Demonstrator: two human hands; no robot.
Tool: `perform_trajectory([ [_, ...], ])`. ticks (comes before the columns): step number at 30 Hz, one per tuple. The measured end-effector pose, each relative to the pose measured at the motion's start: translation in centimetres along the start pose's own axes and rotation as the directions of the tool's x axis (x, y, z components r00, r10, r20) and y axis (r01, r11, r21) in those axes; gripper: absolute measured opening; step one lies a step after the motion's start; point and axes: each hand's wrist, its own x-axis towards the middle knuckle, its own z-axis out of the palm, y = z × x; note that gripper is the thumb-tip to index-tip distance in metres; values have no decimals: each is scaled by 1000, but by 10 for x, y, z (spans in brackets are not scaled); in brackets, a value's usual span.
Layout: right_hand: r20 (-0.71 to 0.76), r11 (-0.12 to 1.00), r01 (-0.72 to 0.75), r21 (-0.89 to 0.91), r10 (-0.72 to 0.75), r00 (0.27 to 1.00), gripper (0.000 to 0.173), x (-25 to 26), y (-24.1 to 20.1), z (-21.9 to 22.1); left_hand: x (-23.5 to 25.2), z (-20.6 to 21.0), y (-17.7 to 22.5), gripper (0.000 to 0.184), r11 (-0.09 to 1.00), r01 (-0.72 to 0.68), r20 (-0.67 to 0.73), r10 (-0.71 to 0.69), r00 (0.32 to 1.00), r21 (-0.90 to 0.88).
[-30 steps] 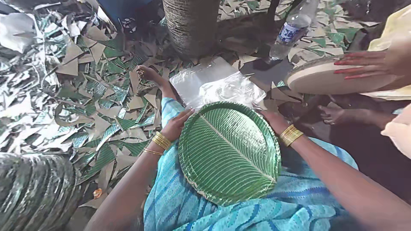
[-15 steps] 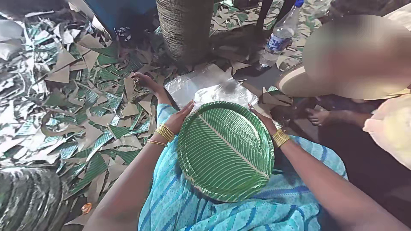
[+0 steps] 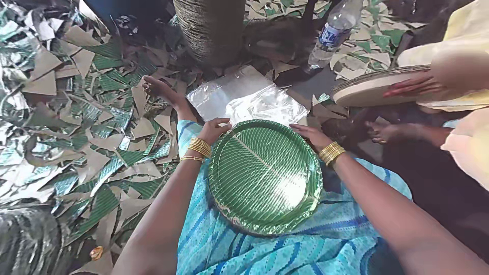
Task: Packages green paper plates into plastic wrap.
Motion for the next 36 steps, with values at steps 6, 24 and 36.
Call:
perform_trajectory([
  [6,-93,936,184,-301,-221,971,57,4,7,8,-9,30,16,67,850,-113,-16,142,990,515],
  [24,-26,643,372,-669,-521,853,35,-113,34,17,-131,8,-80,26,916,-330,-213,378,901,229],
  [36,71,685,365,-631,-417,906,18,-223,46,9,-217,25,-54,25,997,-53,-336,33,941,-50],
])
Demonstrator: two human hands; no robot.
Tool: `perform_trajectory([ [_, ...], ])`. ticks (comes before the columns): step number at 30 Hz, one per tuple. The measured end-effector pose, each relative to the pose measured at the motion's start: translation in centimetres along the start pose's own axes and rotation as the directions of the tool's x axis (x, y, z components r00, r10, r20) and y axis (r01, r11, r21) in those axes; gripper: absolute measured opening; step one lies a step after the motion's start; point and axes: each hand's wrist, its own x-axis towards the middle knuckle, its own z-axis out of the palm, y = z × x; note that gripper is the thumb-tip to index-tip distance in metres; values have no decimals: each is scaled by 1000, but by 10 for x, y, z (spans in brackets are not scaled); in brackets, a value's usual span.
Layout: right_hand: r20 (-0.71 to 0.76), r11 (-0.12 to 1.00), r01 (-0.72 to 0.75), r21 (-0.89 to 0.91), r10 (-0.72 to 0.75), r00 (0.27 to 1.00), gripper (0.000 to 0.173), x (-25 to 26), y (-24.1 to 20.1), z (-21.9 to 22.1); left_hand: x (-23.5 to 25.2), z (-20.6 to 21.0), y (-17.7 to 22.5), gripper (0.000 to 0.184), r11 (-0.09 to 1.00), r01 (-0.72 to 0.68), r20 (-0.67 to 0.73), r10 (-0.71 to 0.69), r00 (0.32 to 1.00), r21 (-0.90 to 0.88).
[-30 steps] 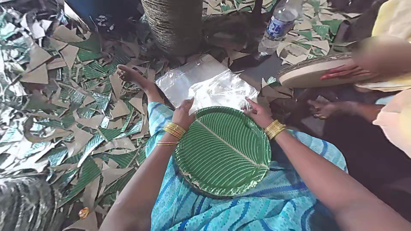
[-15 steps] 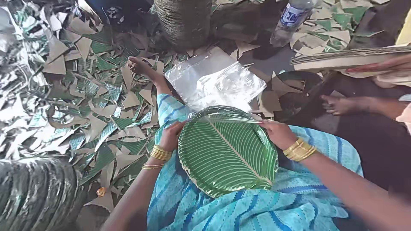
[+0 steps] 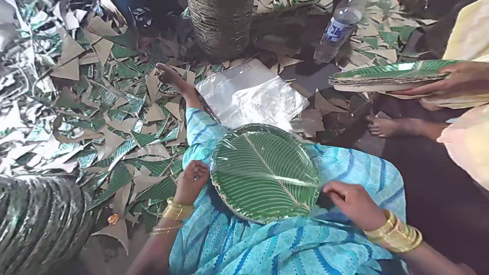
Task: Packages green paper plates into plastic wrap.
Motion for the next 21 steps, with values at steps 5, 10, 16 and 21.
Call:
perform_trajectory([
  [5,96,960,100,262,-129,987,17,-40,-3,-21,-49,-23,16,21,919,199,162,-151,975,-342],
  [10,-67,841,48,539,-14,998,21,34,-41,-88,25,-52,99,17,981,-71,-75,58,995,-181],
  [16,-462,793,165,587,161,872,23,115,-95,-163,111,-83,226,21,939,-341,-329,338,882,50],
  [21,-550,857,345,382,-89,831,19,79,-79,-176,72,-92,242,34,803,-410,-370,573,731,432],
])
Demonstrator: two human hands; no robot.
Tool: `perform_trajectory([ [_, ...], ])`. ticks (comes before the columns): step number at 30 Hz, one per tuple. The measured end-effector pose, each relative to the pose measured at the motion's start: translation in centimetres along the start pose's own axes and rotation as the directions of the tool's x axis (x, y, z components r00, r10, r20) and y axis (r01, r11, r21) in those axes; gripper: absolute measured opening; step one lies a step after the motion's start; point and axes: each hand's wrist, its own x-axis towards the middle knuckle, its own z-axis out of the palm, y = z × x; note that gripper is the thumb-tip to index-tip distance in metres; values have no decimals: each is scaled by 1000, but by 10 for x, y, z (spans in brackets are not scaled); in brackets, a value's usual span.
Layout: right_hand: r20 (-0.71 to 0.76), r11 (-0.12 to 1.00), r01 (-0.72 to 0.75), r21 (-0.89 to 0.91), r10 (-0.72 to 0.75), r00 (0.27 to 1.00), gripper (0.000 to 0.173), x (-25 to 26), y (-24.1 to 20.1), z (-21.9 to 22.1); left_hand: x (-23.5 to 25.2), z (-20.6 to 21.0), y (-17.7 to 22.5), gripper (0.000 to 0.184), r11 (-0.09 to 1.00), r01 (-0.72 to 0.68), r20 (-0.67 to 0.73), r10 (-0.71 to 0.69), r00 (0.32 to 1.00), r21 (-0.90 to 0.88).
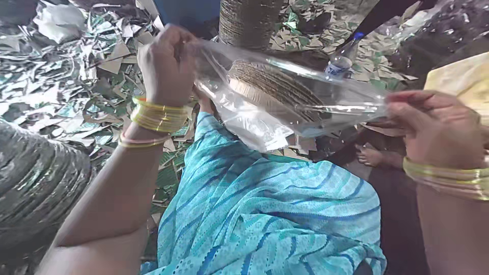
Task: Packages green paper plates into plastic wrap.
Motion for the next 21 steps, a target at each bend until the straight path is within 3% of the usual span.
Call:
perform_trajectory([
  [2,126,997,-2,-72,11,992,28,-31,24,1,-41,0,-13,36,995,19,125,-31,992,96],
  [4,287,984,-29,-177,80,955,25,-71,59,12,-95,9,-39,31,990,103,322,-129,938,97],
  [5,394,967,-30,-252,131,910,25,-92,78,16,-124,16,-55,28,982,160,437,-187,880,99],
  [6,521,945,-39,-324,213,827,25,-113,95,19,-150,21,-67,29,962,243,566,-269,780,122],
  [7,637,919,-78,-386,326,698,25,-126,107,20,-175,27,-76,31,927,335,669,-358,652,169],
  [8,705,895,-117,-430,414,576,26,-133,117,21,-195,34,-85,33,888,406,729,-422,538,215],
  [9,717,876,-155,-457,466,518,25,-133,122,24,-212,38,-91,32,859,453,742,-463,485,240],
  [10,678,851,-217,-478,515,524,25,-127,123,26,-226,40,-96,31,833,498,728,-495,475,242],
  [13,415,771,-467,-433,630,656,36,-82,127,44,-238,33,-109,25,774,627,666,-515,539,91],
  [14,330,738,-556,-382,671,664,43,-63,135,53,-232,32,-111,24,756,653,657,-510,555,36],
  [17,220,594,-756,-274,804,552,62,-37,172,92,-218,30,-106,24,712,702,650,-522,552,-25],
  [21,277,498,-816,-294,861,426,74,-56,199,148,-226,19,-120,31,673,739,745,-481,462,-23],
])
